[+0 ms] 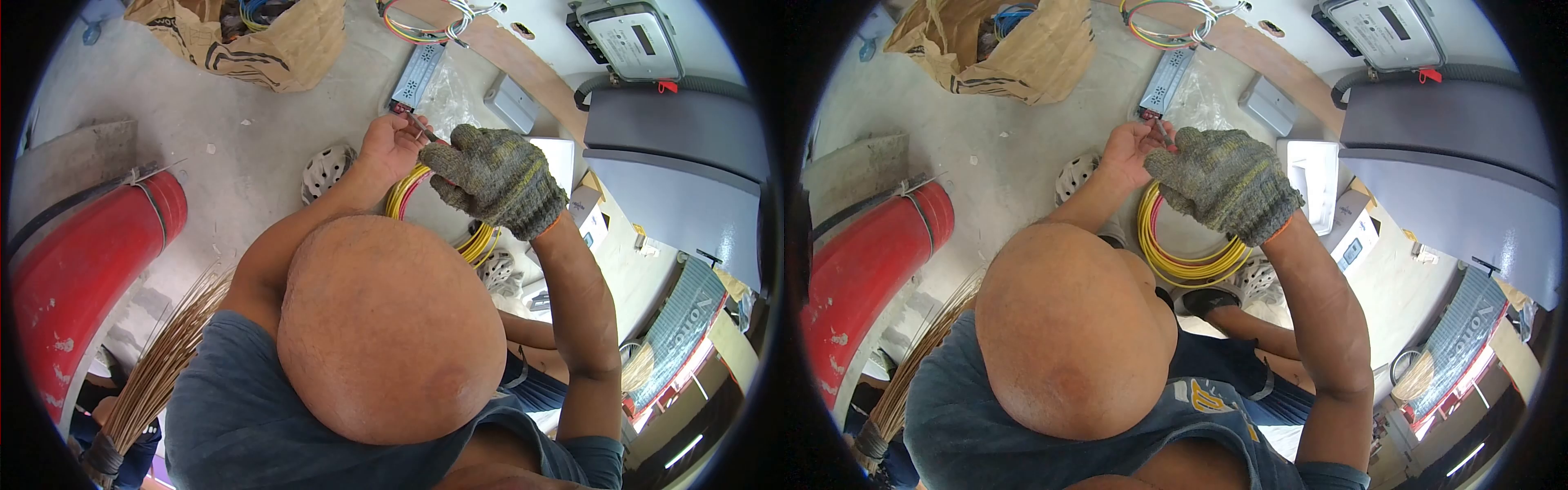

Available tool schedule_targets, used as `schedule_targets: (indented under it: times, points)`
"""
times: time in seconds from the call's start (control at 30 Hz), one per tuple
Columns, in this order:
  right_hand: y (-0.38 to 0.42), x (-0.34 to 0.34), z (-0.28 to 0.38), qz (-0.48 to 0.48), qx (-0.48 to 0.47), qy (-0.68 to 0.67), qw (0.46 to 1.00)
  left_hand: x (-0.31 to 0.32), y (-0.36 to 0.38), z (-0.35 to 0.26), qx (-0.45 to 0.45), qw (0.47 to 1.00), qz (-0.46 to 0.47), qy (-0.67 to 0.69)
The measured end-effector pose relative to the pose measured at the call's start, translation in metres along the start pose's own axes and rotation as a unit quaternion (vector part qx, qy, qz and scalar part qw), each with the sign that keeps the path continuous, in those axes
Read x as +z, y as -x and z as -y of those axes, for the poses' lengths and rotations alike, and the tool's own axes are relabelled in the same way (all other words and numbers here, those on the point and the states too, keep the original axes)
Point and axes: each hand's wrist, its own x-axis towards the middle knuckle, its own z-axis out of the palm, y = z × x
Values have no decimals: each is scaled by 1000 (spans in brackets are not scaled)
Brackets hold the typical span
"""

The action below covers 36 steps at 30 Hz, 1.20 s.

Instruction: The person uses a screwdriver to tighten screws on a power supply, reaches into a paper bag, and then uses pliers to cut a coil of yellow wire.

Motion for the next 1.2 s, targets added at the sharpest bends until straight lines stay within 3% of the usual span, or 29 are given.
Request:
schedule_targets:
  times: [0.53,0.73,0.8,0.87,0.93,1.0,1.03,1.1,1.13,1.2]
  points:
    - [-5,4,-13,15,39,-26,999,0,1,0,16,1000,16,14]
    - [-23,1,-36,-22,73,-145,987,6,9,4,25,999,-14,23]
    - [-30,-1,-44,19,115,-191,975,3,8,4,23,999,-23,15]
    - [-33,1,-49,-37,122,-146,981,3,8,5,26,999,-17,16]
    - [-35,0,-41,-24,156,-136,978,3,8,5,28,999,-19,16]
    - [-37,-3,-29,11,291,-85,953,2,7,5,30,999,-21,16]
    - [-34,-3,-27,11,291,-85,953,0,5,4,26,999,-9,17]
    - [-28,-4,-27,-96,174,-46,979,-5,2,3,20,1000,3,17]
    - [-27,-5,-29,-96,175,-47,979,-5,2,2,18,1000,12,17]
    - [-27,-7,-35,-82,43,-56,994,-5,4,3,13,1000,21,17]
